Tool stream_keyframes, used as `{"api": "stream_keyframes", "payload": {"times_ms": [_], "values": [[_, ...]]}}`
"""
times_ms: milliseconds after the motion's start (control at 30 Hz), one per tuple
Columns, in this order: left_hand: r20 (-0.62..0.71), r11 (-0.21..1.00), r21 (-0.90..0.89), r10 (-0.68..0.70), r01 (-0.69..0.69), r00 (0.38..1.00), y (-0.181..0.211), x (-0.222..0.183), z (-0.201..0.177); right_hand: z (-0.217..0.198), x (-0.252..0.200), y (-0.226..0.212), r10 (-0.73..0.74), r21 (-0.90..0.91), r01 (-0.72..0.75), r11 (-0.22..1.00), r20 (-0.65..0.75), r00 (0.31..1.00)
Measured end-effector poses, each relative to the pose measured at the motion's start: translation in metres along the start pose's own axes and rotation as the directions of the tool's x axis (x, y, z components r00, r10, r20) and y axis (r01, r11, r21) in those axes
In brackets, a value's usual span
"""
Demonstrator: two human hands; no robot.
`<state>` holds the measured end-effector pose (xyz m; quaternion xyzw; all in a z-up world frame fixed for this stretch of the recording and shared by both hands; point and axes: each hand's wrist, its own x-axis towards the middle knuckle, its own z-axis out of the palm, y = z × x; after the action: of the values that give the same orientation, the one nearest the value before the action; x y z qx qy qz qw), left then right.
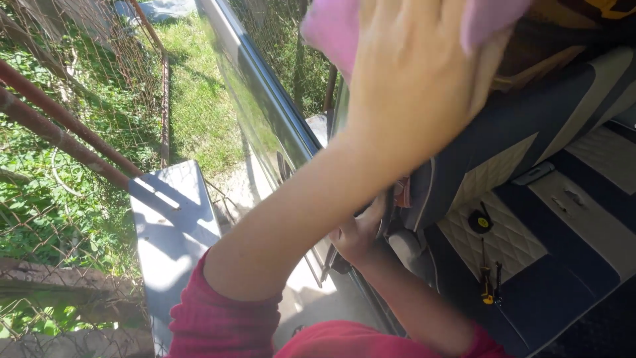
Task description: Repairing or adjusting a car door hinge using a screwdriver, wrench, and cleaning with a cloth.
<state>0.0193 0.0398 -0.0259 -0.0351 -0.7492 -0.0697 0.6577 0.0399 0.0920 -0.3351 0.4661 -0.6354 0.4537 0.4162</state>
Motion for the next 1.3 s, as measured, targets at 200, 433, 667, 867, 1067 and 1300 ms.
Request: {"api": "stream_keyframes", "payload": {"times_ms": [200,433,667,867,1067,1300], "values": [[0.437,0.919,0.392,-0.225,0.042,0.871,0.011,-0.06,-0.021,0.002,-0.037,0.009,0.003,0.146,-0.012,0.989,0.058,0.998],[-0.068,0.987,-0.127,-0.11,0.101,0.992,0.004,-0.157,0.005,-0.011,-0.089,0.011,0.069,0.264,-0.104,0.959,0.14,0.988],[0.033,0.996,-0.021,-0.092,0.092,0.995,-0.001,-0.212,0.007,-0.027,-0.109,0.001,0.14,0.347,-0.218,0.912,0.235,0.962],[0.065,0.985,0.169,-0.048,0.036,0.997,-0.009,-0.275,0.008,-0.051,-0.062,-0.001,0.187,0.434,-0.252,0.865,0.187,0.964],[0.03,0.956,0.069,-0.289,0.286,0.957,-0.006,-0.203,0.012,-0.061,-0.087,-0.009,0.214,0.28,-0.314,0.907,0.334,0.918],[0.126,0.845,-0.109,-0.511,0.524,0.85,0.003,-0.151,-0.002,-0.065,-0.058,-0.028,0.359,0.314,-0.677,0.666,0.66,0.66]]}}
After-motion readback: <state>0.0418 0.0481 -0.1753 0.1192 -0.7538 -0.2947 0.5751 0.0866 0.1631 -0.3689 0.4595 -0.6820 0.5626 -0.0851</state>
